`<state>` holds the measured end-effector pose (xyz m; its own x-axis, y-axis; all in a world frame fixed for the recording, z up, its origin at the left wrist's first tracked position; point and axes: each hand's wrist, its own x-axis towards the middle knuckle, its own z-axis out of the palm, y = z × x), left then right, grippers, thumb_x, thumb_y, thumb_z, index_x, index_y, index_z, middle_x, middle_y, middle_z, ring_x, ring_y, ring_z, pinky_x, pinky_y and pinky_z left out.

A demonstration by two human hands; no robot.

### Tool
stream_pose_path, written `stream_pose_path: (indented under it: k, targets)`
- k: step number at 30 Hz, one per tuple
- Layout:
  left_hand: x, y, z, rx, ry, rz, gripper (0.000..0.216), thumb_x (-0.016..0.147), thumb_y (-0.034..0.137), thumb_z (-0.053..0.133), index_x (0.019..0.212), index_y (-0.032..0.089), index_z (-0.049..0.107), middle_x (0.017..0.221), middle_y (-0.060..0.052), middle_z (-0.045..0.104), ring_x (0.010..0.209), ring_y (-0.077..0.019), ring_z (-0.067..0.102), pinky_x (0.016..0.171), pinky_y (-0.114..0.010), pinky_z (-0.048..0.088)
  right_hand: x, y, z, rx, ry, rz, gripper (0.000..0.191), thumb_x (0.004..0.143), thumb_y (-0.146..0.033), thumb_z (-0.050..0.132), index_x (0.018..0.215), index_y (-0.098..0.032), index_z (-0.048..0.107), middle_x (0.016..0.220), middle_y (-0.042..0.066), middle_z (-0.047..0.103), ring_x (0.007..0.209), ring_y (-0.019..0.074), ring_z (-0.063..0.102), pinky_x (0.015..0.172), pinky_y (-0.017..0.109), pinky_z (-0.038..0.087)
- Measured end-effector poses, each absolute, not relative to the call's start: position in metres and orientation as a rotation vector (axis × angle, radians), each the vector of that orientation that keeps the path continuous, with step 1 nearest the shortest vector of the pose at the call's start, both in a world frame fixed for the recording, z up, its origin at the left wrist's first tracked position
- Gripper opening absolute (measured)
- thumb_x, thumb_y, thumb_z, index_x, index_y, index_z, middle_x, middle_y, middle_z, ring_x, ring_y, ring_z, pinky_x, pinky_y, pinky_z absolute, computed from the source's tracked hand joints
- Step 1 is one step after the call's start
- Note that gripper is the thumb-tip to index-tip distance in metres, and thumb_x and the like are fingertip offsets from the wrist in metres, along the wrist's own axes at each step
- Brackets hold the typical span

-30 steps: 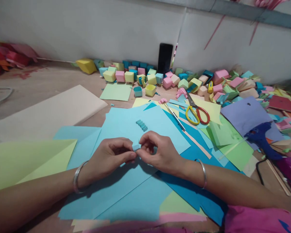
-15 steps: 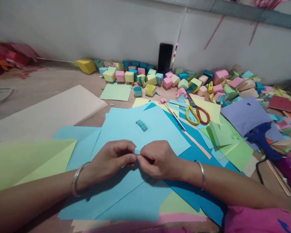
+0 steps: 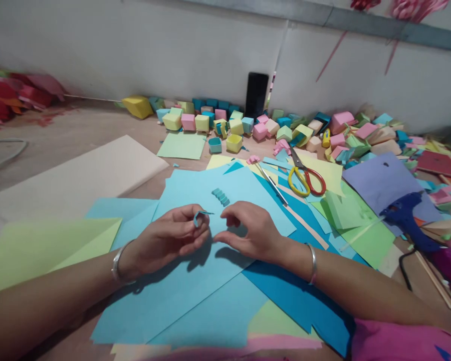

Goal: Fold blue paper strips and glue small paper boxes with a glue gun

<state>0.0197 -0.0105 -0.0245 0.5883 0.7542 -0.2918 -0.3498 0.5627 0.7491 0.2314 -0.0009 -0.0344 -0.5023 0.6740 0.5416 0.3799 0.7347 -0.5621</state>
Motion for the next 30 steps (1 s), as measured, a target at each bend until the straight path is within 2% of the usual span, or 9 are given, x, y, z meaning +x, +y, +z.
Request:
stream_pose_path:
  k: [3, 7, 14, 18, 21, 26, 30]
  targets:
    - [0.02, -0.01, -0.025, 0.605, 0.576, 0.622, 0.013, 0.066, 0.017, 0.066, 0.077, 0.014, 0.059, 0.062, -0.001, 0.059, 0.05, -0.009, 0.054, 0.043, -0.018, 0.033, 0.23, -0.002, -0.036, -0.782, -2.104, 0.525, 0.03, 0.085, -0.026, 0.066, 0.112, -0.017, 0.057, 0.087, 0.005, 0.068, 0.072, 0.0135, 0.06, 0.067, 0.026, 0.051]
    - [0.023, -0.012, -0.027, 0.578, 0.571, 0.521, 0.011, 0.063, 0.015, 0.059, 0.074, 0.013, 0.059, 0.066, -0.002, 0.061, 0.05, -0.0116, 0.061, 0.04, -0.017, 0.036, 0.228, -0.007, -0.033, -0.659, -2.155, 0.506, 0.013, 0.09, -0.016, 0.054, 0.101, -0.02, 0.06, 0.085, 0.005, 0.069, 0.076, 0.014, 0.063, 0.071, 0.028, 0.053]
    - [0.021, -0.012, -0.029, 0.477, 0.588, 0.454, 0.02, 0.065, 0.01, 0.063, 0.085, 0.014, 0.06, 0.065, -0.003, 0.065, 0.056, -0.0153, 0.068, 0.04, -0.015, 0.045, 0.23, -0.012, -0.027, -0.514, -2.228, 0.267, 0.02, 0.087, -0.009, 0.053, 0.101, -0.02, 0.06, 0.082, 0.006, 0.069, 0.074, 0.0151, 0.063, 0.066, 0.029, 0.052]
    - [0.022, -0.012, -0.028, 0.346, 0.654, 0.616, 0.025, 0.071, 0.007, 0.071, 0.092, 0.014, 0.059, 0.07, -0.001, 0.065, 0.064, -0.0095, 0.068, 0.05, -0.01, 0.049, 0.234, -0.011, -0.024, -0.453, -2.28, 0.028, 0.019, 0.084, -0.008, 0.056, 0.099, -0.018, 0.062, 0.082, 0.008, 0.069, 0.075, 0.0178, 0.063, 0.064, 0.032, 0.051]
    - [0.025, -0.015, -0.027, 0.329, 0.709, 0.714, 0.019, 0.073, 0.01, 0.076, 0.082, 0.013, 0.06, 0.071, -0.001, 0.066, 0.065, -0.0067, 0.065, 0.053, -0.008, 0.048, 0.237, -0.008, -0.023, -0.418, -2.275, -0.157, 0.019, 0.085, -0.009, 0.056, 0.099, -0.021, 0.063, 0.082, 0.007, 0.069, 0.077, 0.0186, 0.064, 0.064, 0.033, 0.05]
    - [0.03, -0.021, -0.026, 0.553, 0.84, 0.651, 0.018, 0.071, 0.02, 0.081, 0.072, 0.01, 0.066, 0.071, -0.004, 0.069, 0.053, -0.0037, 0.055, 0.049, -0.011, 0.045, 0.239, -0.006, -0.024, -0.397, -2.323, -0.312, 0.013, 0.088, -0.013, 0.055, 0.095, -0.019, 0.064, 0.083, 0.009, 0.07, 0.08, 0.0202, 0.065, 0.064, 0.035, 0.049]
    - [0.032, -0.022, -0.026, 0.586, 0.936, 0.712, 0.02, 0.072, 0.026, 0.08, 0.072, 0.01, 0.067, 0.065, -0.002, 0.066, 0.049, -0.0035, 0.051, 0.047, -0.012, 0.04, 0.237, -0.006, -0.03, -0.386, -2.36, -0.261, 0.012, 0.087, -0.013, 0.056, 0.093, -0.019, 0.064, 0.08, 0.007, 0.068, 0.077, 0.0193, 0.064, 0.064, 0.034, 0.047]
